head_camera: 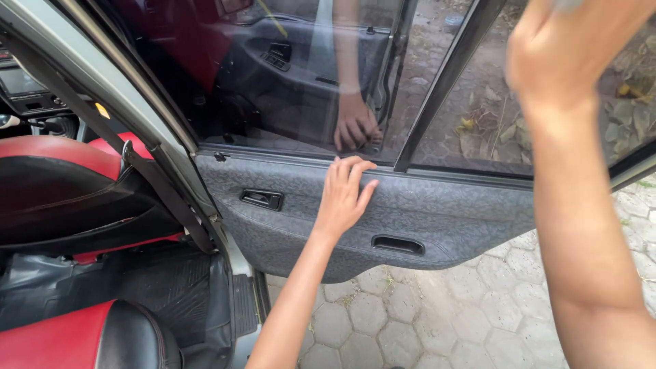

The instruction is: Cleaning the interior and window of a car using a duster and a cloth.

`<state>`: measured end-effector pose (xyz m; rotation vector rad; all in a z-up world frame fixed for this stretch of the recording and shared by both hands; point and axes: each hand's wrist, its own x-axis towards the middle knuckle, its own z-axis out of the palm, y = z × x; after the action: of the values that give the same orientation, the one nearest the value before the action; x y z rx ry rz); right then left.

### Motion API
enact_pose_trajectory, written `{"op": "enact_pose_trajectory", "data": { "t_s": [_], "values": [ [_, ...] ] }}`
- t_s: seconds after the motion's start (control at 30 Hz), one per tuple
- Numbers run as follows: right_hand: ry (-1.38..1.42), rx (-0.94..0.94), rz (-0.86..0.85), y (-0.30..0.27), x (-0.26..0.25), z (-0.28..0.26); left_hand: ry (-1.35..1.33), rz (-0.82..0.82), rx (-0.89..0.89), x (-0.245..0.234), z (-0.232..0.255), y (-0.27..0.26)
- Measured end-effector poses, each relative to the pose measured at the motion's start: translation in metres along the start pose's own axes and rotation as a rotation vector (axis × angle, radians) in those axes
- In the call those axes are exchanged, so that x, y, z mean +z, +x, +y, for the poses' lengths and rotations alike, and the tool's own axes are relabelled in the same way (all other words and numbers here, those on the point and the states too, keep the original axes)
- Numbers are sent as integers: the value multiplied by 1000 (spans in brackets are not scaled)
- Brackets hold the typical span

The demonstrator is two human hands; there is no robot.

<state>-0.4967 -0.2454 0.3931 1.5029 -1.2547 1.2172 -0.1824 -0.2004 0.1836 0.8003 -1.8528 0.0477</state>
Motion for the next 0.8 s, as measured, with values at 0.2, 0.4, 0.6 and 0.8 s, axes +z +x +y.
{"op": "enact_pose_trajectory", "data": {
  "t_s": [0.2,0.4,0.6,0.8],
  "values": [
    [-71,-258,-280,-129,5,-51,16,-22,-108,16,-5,-13],
    [-129,-340,-317,-165,13,-42,11,7,-142,13,3,-7],
    [-170,-279,-69,-2,-48,-76,33,7,-216,18,6,-5],
    [-1,7,56,61,-8,-19,48,41,-209,19,7,-1]
  ]
}}
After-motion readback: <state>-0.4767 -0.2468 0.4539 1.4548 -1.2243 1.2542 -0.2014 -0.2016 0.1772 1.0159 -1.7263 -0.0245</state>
